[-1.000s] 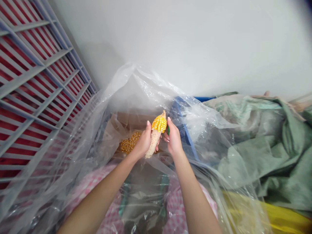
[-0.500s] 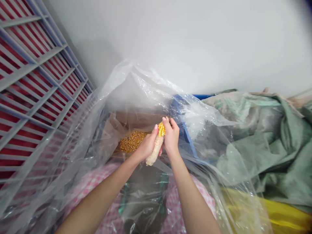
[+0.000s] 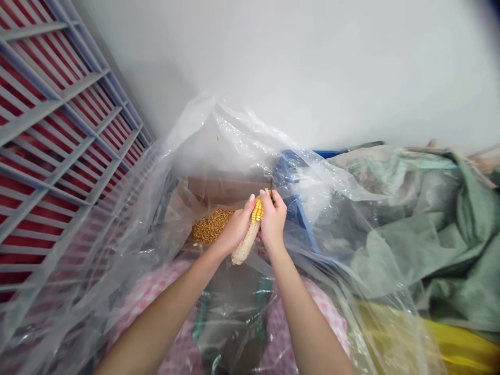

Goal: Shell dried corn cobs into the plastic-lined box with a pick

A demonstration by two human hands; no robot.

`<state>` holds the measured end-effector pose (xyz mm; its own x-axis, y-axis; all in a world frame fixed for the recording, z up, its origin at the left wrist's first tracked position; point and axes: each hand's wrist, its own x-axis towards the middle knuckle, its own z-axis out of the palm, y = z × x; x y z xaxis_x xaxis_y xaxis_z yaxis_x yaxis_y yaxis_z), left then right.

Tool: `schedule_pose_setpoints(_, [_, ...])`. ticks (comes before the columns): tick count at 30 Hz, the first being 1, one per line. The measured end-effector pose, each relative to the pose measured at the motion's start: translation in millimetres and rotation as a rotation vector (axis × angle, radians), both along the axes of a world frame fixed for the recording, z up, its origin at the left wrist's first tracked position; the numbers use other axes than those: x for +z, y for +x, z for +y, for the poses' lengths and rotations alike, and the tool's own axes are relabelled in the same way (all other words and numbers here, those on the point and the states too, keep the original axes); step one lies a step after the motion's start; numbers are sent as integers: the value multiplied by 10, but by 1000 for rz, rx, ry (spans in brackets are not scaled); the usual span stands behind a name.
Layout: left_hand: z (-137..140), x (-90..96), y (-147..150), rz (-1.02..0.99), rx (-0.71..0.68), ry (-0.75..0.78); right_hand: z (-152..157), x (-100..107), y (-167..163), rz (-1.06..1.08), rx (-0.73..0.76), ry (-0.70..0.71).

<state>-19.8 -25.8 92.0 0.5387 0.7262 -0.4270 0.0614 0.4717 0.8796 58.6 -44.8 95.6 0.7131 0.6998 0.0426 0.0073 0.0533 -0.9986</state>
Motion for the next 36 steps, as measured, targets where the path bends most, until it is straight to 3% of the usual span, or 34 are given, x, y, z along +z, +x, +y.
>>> schedule_pose_setpoints(7, [-10, -144, 26, -46, 73, -38, -11, -31, -37, 20, -3, 26])
schedule_pose_setpoints(15, [31, -98, 28, -72, 64, -298, 20, -26, -7, 204, 100, 118])
schedule_pose_setpoints(19, [66, -43, -20, 45, 107, -112, 37, -92, 54, 204, 0, 62])
schedule_pose_setpoints(24, [-46, 0, -19, 79, -37, 224, 5, -136, 49, 8, -51, -38])
schedule_pose_setpoints(27, [-104, -26, -9, 129, -34, 322, 1, -133, 31, -56, -63, -80])
schedule_pose_setpoints(30, [-105, -55, -4, 143, -19, 272, 12, -132, 31, -104, -82, -115])
schedule_pose_setpoints(36, [-65, -114, 11, 71, 3, -3, 23, -176, 46, -68, -75, -88])
